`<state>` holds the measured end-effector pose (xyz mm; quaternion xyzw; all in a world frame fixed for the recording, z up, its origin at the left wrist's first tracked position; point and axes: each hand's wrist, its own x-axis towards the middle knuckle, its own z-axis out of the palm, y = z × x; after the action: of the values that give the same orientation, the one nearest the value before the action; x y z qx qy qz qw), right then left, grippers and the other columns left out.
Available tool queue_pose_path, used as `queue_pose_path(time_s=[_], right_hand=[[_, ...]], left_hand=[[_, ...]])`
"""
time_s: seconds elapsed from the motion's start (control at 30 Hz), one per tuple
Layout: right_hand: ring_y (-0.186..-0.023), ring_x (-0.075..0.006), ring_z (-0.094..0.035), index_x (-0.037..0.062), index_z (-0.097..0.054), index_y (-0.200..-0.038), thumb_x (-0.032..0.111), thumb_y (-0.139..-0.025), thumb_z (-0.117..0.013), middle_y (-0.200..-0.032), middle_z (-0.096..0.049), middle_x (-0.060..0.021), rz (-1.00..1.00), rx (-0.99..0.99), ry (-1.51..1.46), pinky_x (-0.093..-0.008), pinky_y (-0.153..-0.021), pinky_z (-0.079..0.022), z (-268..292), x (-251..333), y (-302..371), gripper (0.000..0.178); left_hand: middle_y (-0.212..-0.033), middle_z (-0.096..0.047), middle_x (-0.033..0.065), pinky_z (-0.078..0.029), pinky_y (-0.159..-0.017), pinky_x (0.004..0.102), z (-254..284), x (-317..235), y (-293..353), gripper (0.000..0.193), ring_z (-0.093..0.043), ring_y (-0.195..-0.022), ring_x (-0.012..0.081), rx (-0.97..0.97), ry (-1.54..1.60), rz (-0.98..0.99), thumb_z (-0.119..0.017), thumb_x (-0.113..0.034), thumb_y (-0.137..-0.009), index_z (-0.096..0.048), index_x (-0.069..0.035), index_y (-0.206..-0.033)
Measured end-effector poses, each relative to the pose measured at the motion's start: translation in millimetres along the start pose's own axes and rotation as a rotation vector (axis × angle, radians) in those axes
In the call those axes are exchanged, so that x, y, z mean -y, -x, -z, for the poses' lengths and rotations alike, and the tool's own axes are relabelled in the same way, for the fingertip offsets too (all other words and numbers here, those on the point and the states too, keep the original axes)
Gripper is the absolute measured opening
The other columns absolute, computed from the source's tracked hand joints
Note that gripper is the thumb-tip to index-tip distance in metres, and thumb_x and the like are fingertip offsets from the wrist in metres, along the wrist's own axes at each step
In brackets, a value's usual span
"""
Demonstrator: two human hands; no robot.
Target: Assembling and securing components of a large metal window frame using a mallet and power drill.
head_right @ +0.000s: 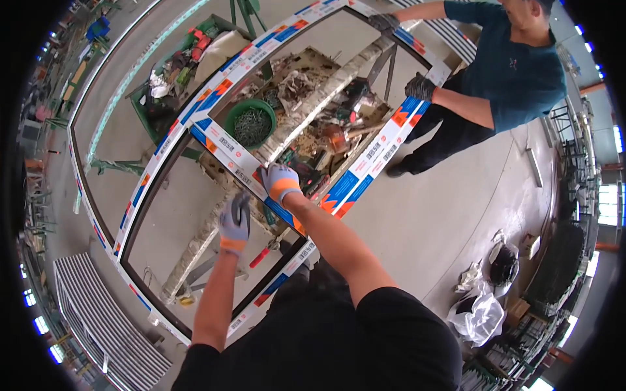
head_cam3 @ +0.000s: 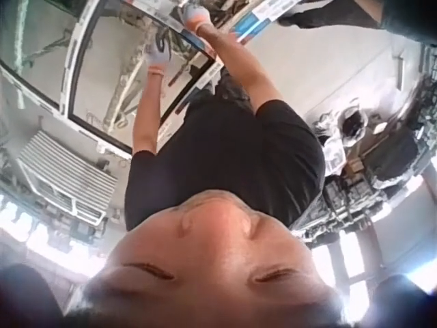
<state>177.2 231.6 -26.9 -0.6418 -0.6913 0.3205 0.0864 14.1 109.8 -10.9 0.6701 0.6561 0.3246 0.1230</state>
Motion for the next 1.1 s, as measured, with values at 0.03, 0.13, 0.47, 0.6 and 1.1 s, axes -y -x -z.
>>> queue_pose_path(time_s=[0.03, 0.13, 0.47, 0.6, 1.1], right_hand=[[-0.090, -0.0402, -0.067, 0.0020, -0.070, -0.094, 0.040, -0.098, -0.044, -0.093, -0.069, -0.0251, 0.021, -0.012, -0.006, -0.0461, -0.083, -0.052, 3, -3, 0, 0.046], [-0.091, -0.0402, -0.065, 0.0025, -0.067, -0.099, 0.037, -0.097, -0.048, -0.094, -0.068, -0.0234, 0.048, 0.005, -0.032, -0.0472, -0.081, -0.052, 14, -19, 5, 0.040], [-0.088, -0.0252, -0.065, 0.0026, -0.064, -0.113, 0.012, -0.095, -0.055, -0.097, -0.069, -0.0132, -0.430, -0.924, -0.195, -0.0352, -0.083, -0.051, 138, -318, 75, 0.022], [-0.109, -0.0343, -0.057, 0.0069, -0.060, -0.118, 0.022, -0.093, -0.053, -0.113, -0.062, -0.0151, -0.321, -0.367, 0.377, -0.0463, -0.088, -0.049, 77, -420, 26, 0.030], [-0.109, -0.0298, -0.053, 0.0133, -0.065, -0.107, 0.024, -0.086, -0.055, -0.106, -0.061, -0.0101, -0.052, -0.153, 0.609, -0.0490, -0.100, -0.038, 50, -415, -183, 0.025]], left_hand=[[-0.116, -0.066, 0.0168, -0.049, -0.093, 0.0426, -7, -6, -18, 0.030, -0.064, -0.106, 0.0348, -0.021, -0.084, -0.062, -0.058, -0.007, -0.091, -0.061, -0.003, -0.120], [-0.121, -0.062, 0.0179, -0.045, -0.096, 0.0472, -35, -16, -81, 0.033, -0.058, -0.110, 0.0377, 0.108, 0.002, -0.094, -0.060, -0.011, -0.089, -0.060, -0.004, -0.121], [-0.097, -0.067, 0.0141, -0.040, -0.099, 0.0451, -92, -26, -131, 0.032, -0.060, -0.099, 0.0308, 0.666, -0.358, -0.489, -0.061, -0.036, -0.084, -0.067, -0.006, -0.094], [-0.096, -0.066, 0.0155, -0.038, -0.104, 0.0496, -99, -7, -113, 0.031, -0.059, -0.103, 0.0351, 0.546, -0.338, -0.503, -0.067, -0.033, -0.080, -0.064, -0.008, -0.098], [-0.061, -0.055, 0.0083, -0.041, -0.061, 0.0430, -99, -36, -150, 0.020, -0.055, -0.061, 0.0301, 0.640, -0.255, -0.521, -0.068, -0.021, -0.066, -0.051, -0.013, -0.057]])
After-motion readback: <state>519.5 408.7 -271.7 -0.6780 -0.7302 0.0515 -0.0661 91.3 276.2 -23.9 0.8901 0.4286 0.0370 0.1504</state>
